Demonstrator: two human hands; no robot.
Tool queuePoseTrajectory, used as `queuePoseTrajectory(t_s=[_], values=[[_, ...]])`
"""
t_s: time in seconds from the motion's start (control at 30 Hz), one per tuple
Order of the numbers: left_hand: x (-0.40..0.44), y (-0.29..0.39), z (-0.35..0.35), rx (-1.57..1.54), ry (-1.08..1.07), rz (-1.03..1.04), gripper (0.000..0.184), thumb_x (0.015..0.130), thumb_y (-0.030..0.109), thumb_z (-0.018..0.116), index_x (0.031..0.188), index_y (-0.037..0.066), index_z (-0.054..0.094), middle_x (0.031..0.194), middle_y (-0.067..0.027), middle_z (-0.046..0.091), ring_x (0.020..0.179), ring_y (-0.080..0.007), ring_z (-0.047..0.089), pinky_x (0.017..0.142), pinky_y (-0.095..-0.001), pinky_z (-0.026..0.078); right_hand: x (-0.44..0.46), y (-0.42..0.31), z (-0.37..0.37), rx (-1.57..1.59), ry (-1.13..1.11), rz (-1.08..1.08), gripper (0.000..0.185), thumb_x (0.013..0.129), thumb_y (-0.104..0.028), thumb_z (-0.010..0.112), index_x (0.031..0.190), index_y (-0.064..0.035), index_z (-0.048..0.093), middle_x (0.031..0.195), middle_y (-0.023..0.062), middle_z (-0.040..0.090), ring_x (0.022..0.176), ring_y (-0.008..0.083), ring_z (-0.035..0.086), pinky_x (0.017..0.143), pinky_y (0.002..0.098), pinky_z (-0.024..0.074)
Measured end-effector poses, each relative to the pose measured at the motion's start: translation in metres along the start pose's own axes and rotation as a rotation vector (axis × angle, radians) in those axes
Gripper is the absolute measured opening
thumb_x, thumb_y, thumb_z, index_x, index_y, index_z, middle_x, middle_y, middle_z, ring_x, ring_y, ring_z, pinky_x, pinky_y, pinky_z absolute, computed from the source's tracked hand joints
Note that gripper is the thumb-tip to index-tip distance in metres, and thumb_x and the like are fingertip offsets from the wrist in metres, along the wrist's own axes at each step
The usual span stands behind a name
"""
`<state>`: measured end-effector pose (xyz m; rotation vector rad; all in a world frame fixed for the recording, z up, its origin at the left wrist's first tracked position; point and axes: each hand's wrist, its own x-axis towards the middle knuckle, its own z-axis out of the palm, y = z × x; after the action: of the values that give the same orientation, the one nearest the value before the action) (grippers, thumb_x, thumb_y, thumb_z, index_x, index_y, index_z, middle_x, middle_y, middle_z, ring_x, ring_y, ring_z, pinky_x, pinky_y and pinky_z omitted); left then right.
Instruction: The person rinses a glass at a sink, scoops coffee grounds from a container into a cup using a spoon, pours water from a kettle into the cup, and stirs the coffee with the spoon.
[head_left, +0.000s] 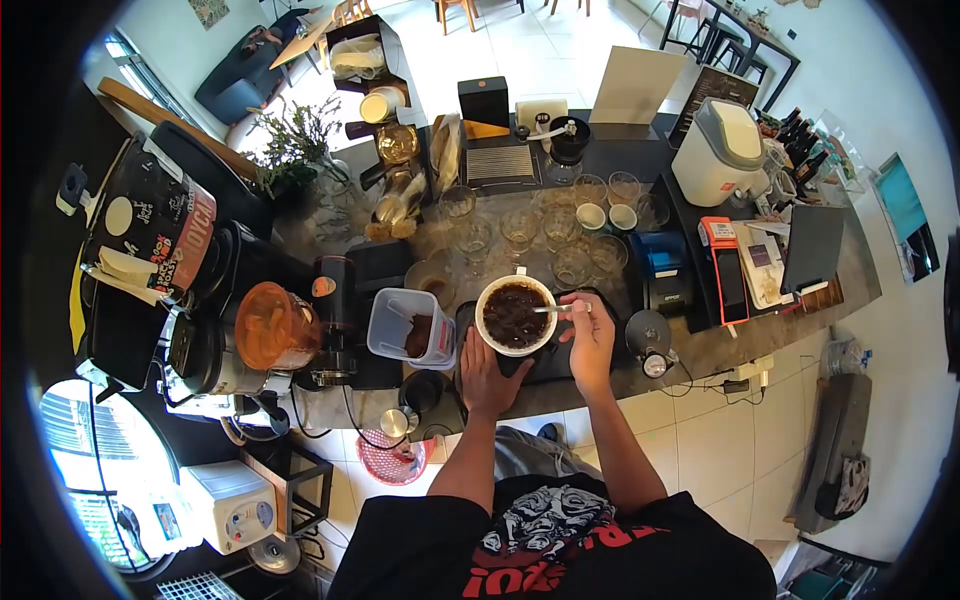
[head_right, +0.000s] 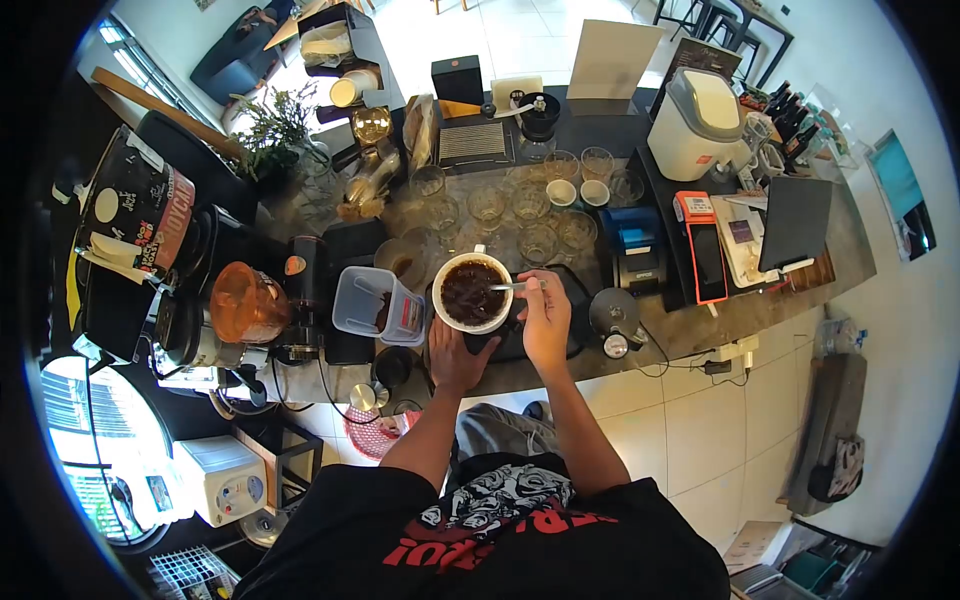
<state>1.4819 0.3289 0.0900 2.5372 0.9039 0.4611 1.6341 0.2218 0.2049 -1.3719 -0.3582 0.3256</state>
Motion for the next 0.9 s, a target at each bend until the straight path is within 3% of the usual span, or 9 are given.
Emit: queuePoseTrajectory(t_s=[0.2, 0.7, 0.9], values=[[-0.0005, -0.0011, 0.0006, -0.008, 0.015, 0.021, 0.11, 0.086, 0.061, 0.083, 0.16, -0.007, 0.038, 0.166, -0.0302, 0.041, 0.159, -0.0424, 0.034, 0.129, -0.0526, 0.029, -0.001, -0.0021, 0.0022, 0.011, -0.006, -0.021, 0.028, 0.114, -0.022, 0.054, 0.11, 0.0003, 0.07, 0.105, 0.0038, 0.069, 0.084, 0.0067, 0.067, 0.059, 0.0203, 0.0487], [0.0012, 0.0039, -0.0056, -0.01, 0.007, 0.017, 0.108, 0.087, 0.061, 0.082, 0.158, -0.009, 0.04, 0.164, -0.0315, 0.043, 0.158, -0.0425, 0.036, 0.13, -0.0515, 0.029, -0.0031, 0.0019, -0.0004, -0.002, 0.008, -0.01, 0.029, 0.115, -0.025, 0.053, 0.115, -0.0008, 0.069, 0.108, 0.0043, 0.069, 0.086, 0.0075, 0.068, 0.059, 0.0205, 0.0492], [0.0004, 0.0039, -0.0058, 0.001, -0.003, 0.008, 0.108, 0.086, 0.061, 0.083, 0.159, -0.008, 0.04, 0.165, -0.0306, 0.043, 0.158, -0.0424, 0.036, 0.13, -0.0514, 0.029, -0.0018, -0.0015, -0.0013, 0.006, 0.012, -0.023, 0.029, 0.115, -0.025, 0.053, 0.115, -0.0013, 0.069, 0.1, 0.0041, 0.07, 0.083, 0.0064, 0.067, 0.059, 0.0204, 0.0497]])
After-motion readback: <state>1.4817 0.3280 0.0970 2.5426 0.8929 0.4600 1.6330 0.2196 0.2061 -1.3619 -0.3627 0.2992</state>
